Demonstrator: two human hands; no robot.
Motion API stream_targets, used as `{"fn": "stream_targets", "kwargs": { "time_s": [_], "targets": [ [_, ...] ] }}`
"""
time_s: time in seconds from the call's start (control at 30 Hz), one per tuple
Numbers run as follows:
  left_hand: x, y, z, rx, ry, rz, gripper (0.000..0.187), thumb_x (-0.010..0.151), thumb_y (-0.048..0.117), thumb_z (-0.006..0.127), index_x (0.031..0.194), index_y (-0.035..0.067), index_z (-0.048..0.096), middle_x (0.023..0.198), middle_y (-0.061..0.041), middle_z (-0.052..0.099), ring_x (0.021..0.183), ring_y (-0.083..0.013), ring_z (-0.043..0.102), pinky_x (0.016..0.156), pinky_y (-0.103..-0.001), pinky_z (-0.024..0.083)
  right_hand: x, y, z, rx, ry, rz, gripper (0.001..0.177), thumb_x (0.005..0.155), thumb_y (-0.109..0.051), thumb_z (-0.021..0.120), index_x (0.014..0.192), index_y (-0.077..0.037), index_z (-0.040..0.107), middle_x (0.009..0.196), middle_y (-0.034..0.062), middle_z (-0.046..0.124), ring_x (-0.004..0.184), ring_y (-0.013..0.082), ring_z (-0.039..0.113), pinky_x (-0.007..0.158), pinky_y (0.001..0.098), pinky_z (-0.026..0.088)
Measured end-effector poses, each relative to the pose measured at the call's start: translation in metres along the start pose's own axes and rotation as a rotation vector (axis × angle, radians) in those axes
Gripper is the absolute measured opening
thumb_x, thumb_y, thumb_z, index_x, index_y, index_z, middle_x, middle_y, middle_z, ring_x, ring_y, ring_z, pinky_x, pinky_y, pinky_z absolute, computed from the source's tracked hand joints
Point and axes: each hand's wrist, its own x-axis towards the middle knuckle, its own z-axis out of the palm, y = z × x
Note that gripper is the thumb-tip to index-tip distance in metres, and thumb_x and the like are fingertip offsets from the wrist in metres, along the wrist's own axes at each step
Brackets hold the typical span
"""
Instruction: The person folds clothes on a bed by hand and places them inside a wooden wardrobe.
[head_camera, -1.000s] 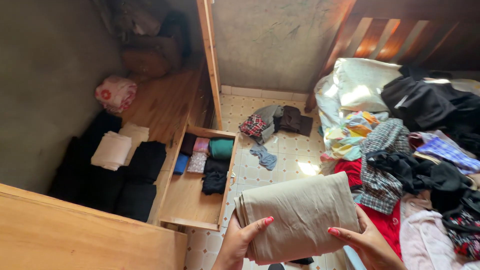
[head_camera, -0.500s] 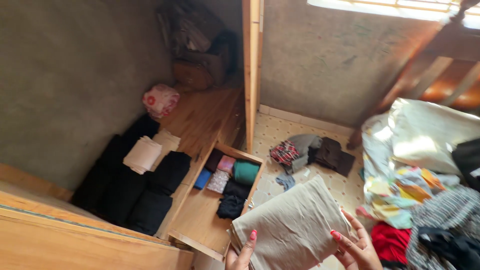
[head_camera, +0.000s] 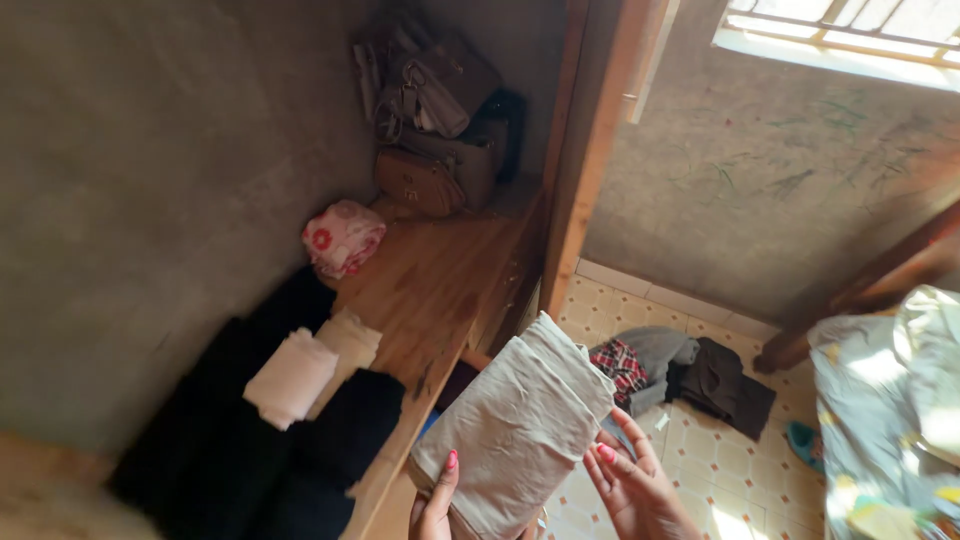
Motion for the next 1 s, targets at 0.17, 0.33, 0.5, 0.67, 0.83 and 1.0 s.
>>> {"fn": "stream_targets", "kwargs": {
  "time_s": [0.17, 0.33, 0.5, 0.67, 0.83, 1.0],
  "targets": [
    [0.117, 0.002, -0.026, -0.017, 0.059, -0.006, 0.066, 0.086, 0.03, 0.072, 0.14, -0.005, 0.057, 0.137, -0.017, 0.068, 0.124, -0.0259, 0.064, 0.108, -0.039, 0.044, 0.095, 0.036, 0.056, 0.101, 0.027, 0.024, 0.081, 0.08, -0.002, 0.067, 0.155, -0.003, 0.035, 0.143, 0.0195, 0.054, 0.133, 0.0259, 0.054, 0.112, 0.0377, 0.04],
    [0.215, 0.011, -0.05, -0.039, 0.149, 0.014, 0.064, 0.086, 0.03, 0.071, 0.14, -0.001, 0.057, 0.136, -0.015, 0.067, 0.122, -0.0273, 0.064, 0.105, -0.041, 0.047, 0.19, 0.087, 0.08, 0.131, 0.065, 0.056, 0.075, 0.083, -0.003, 0.063, 0.153, -0.001, 0.035, 0.15, 0.0174, 0.048, 0.138, 0.0269, 0.048, 0.113, 0.0388, 0.04],
    [0.276, 0.038, -0.056, -0.316, 0.244, -0.147, 0.061, 0.082, 0.028, 0.07, 0.138, 0.007, 0.058, 0.132, -0.011, 0.068, 0.116, -0.0286, 0.067, 0.094, -0.047, 0.054, 0.257, 0.148, 0.085, -0.026, 0.101, 0.12, 0.074, 0.085, -0.011, 0.063, 0.153, -0.002, 0.035, 0.157, 0.0107, 0.042, 0.146, 0.0274, 0.042, 0.113, 0.0386, 0.038],
    [0.371, 0.044, -0.095, -0.284, 0.285, -0.016, 0.057, 0.088, 0.027, 0.07, 0.138, 0.003, 0.059, 0.133, -0.011, 0.068, 0.119, -0.026, 0.066, 0.098, -0.042, 0.053, 0.299, 0.212, 0.055, -0.076, 0.088, 0.34, 0.071, 0.087, -0.013, 0.065, 0.152, -0.004, 0.036, 0.156, 0.0106, 0.046, 0.145, 0.0282, 0.046, 0.113, 0.0382, 0.042],
    [0.466, 0.046, -0.142, -0.276, 0.33, 0.054, 0.056, 0.09, 0.028, 0.073, 0.137, 0.0, 0.06, 0.131, -0.011, 0.068, 0.118, -0.0269, 0.065, 0.102, -0.039, 0.052, 0.326, 0.252, 0.013, -0.115, 0.009, 0.545, 0.069, 0.089, -0.017, 0.065, 0.152, -0.005, 0.039, 0.154, 0.0082, 0.048, 0.144, 0.0282, 0.049, 0.112, 0.0381, 0.044],
    [0.514, 0.027, -0.156, -0.279, 0.201, 0.28, 0.064, 0.085, 0.027, 0.078, 0.14, 0.004, 0.055, 0.133, -0.007, 0.063, 0.12, -0.0241, 0.061, 0.104, -0.038, 0.05, 0.344, 0.261, 0.022, -0.227, -0.018, 0.565, 0.073, 0.09, -0.018, 0.066, 0.157, -0.007, 0.04, 0.157, 0.0051, 0.047, 0.145, 0.0247, 0.048, 0.114, 0.0362, 0.043]
  ]
}}
